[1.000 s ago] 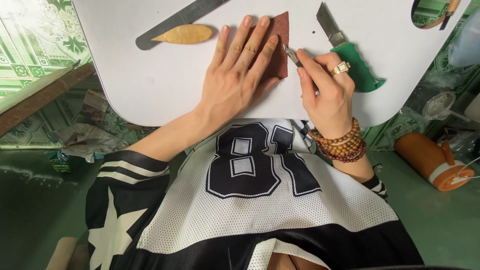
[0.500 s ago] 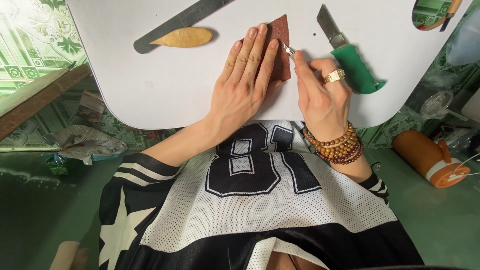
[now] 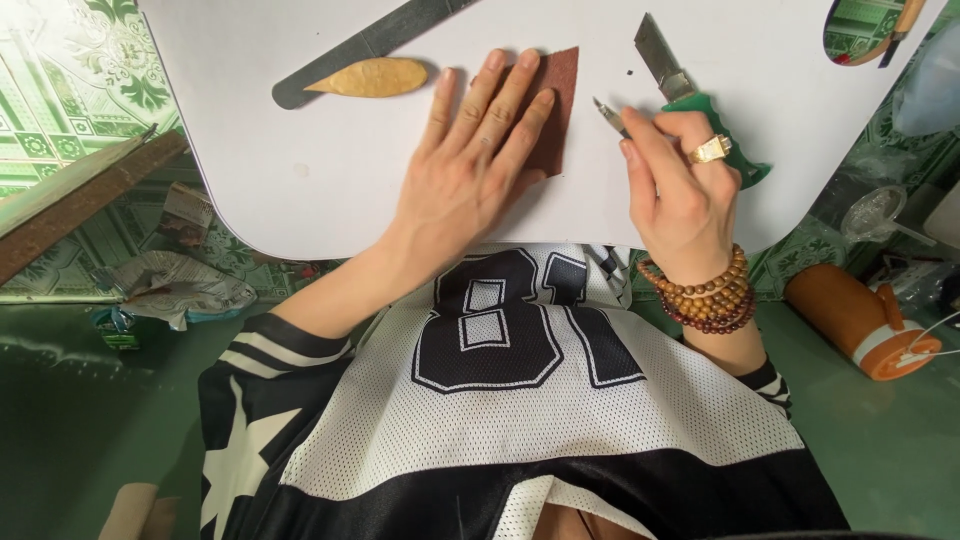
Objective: Sanding and refining the edges of a small wooden piece using sandpaper and a small metal tool.
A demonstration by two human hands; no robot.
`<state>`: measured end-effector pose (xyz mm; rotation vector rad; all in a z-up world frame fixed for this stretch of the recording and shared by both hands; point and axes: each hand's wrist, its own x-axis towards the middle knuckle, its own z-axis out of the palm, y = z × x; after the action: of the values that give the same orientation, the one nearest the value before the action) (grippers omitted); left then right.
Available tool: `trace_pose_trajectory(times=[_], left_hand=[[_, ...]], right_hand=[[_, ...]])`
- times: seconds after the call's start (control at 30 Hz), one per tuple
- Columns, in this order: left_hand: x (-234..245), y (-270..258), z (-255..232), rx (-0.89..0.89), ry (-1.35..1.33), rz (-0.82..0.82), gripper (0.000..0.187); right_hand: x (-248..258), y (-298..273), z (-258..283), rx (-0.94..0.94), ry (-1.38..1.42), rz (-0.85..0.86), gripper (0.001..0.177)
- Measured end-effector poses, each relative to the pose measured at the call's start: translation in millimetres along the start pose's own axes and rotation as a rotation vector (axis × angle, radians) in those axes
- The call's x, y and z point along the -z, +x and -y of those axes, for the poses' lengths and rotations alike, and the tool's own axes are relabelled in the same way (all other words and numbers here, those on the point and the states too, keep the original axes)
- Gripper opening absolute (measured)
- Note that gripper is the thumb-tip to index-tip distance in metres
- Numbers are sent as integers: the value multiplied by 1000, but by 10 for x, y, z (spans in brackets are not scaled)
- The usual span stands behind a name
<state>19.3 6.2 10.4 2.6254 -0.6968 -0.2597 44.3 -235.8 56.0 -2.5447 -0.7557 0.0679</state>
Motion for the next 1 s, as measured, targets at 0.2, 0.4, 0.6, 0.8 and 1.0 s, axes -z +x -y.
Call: trace_pose_trajectory(times=[0.2,0.4,0.6,0.8,1.0], left_hand=[[-38,-85,-14,6,38,-173,43],[59,-12,-31,217,1,-128,93],[480,-98,116,257,-636,-303,44],[451,-215,30,235,-716,-693,46],[-67,-12,-12,-78,-179,-919,15]], right_hand=[[-99,-102,107,-46,115,39,24],[-113,-159,151,-71,163,-6,23],[-85,-160,161,-73,170,-92,20],[-130,-73,221,-128,305,-52,23],[-201,-82,189,-180,484,-6,25]])
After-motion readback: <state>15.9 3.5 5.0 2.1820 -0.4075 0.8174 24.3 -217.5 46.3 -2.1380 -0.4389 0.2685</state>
